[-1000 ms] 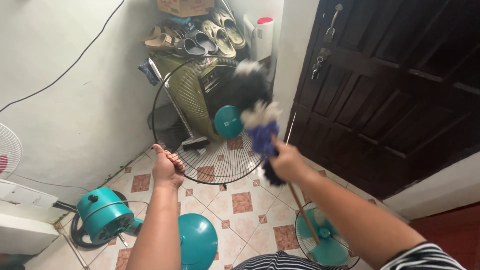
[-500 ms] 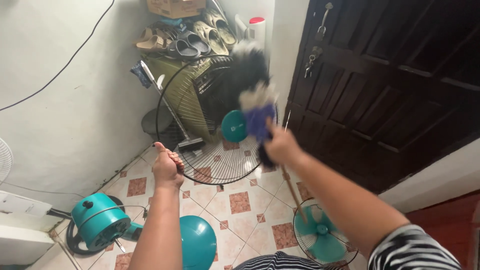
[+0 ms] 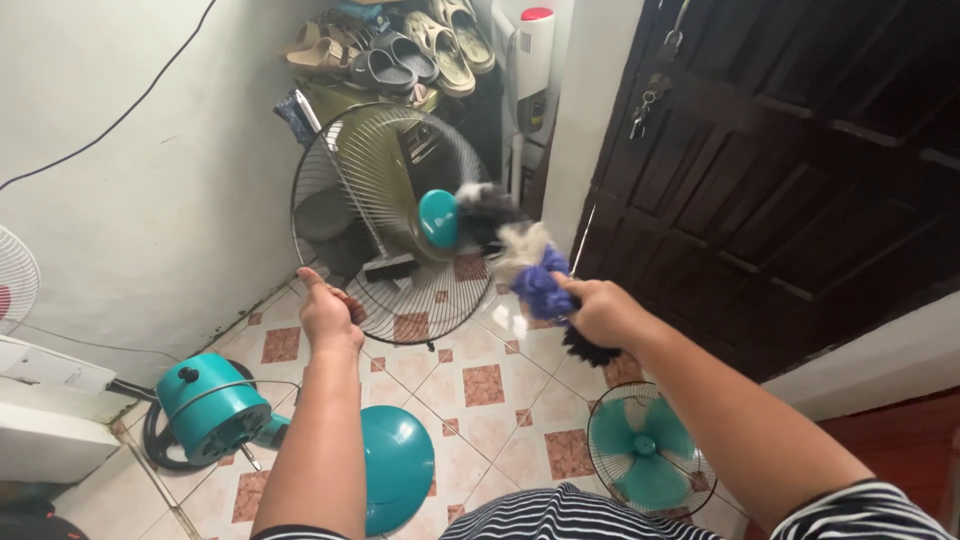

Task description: Cleaning the components of a disassembled electric fan using a duster.

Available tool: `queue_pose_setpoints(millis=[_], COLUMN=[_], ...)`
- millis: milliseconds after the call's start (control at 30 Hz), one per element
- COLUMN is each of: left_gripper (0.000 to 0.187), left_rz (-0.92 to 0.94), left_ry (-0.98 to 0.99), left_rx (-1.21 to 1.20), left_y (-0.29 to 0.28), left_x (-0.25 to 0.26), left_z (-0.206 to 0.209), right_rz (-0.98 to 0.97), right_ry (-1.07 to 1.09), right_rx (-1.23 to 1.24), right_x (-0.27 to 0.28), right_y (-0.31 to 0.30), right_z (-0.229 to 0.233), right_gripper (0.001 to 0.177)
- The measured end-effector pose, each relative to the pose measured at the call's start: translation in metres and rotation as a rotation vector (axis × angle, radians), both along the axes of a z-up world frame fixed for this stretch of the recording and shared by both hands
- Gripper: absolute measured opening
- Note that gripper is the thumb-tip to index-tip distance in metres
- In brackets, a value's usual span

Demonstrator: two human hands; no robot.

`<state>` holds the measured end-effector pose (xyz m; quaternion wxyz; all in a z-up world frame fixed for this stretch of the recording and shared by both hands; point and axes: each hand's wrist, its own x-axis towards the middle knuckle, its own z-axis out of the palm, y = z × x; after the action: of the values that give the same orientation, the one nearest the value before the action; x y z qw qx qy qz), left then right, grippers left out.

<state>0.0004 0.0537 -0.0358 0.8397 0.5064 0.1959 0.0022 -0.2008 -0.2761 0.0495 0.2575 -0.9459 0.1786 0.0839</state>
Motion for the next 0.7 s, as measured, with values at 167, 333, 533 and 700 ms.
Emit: queue_pose_setpoints(millis=[167, 333, 533, 700], left_gripper=[0.063, 0.064, 0.061, 0.061], left_rz=[0.059, 0.051, -0.011, -0.025], left_ry=[0.071, 0.083, -0.003, 0.019], left_rx=[0.068, 0.051, 0.172, 0.149], left_y=[-0.008, -0.01, -0.011, -0.015], left_x=[0.003, -0.001, -0.001, -0.002], left_z=[-0.001, -0.009, -0.014, -0.018], right_rz=[0.011, -0.166, 0.189, -0.045], right_ry=[0.051, 0.133, -0.254, 0.081], right_rx=[0.143, 0.255, 0.072, 0.043], right_x=[-0.002, 0.008, 0.012, 0.007], right_y=[0.034, 0.016, -0.007, -0.013], right_z=[0.039, 0.029, -0.024, -0.006], right_gripper=[0.067, 0.06, 0.048, 0.072])
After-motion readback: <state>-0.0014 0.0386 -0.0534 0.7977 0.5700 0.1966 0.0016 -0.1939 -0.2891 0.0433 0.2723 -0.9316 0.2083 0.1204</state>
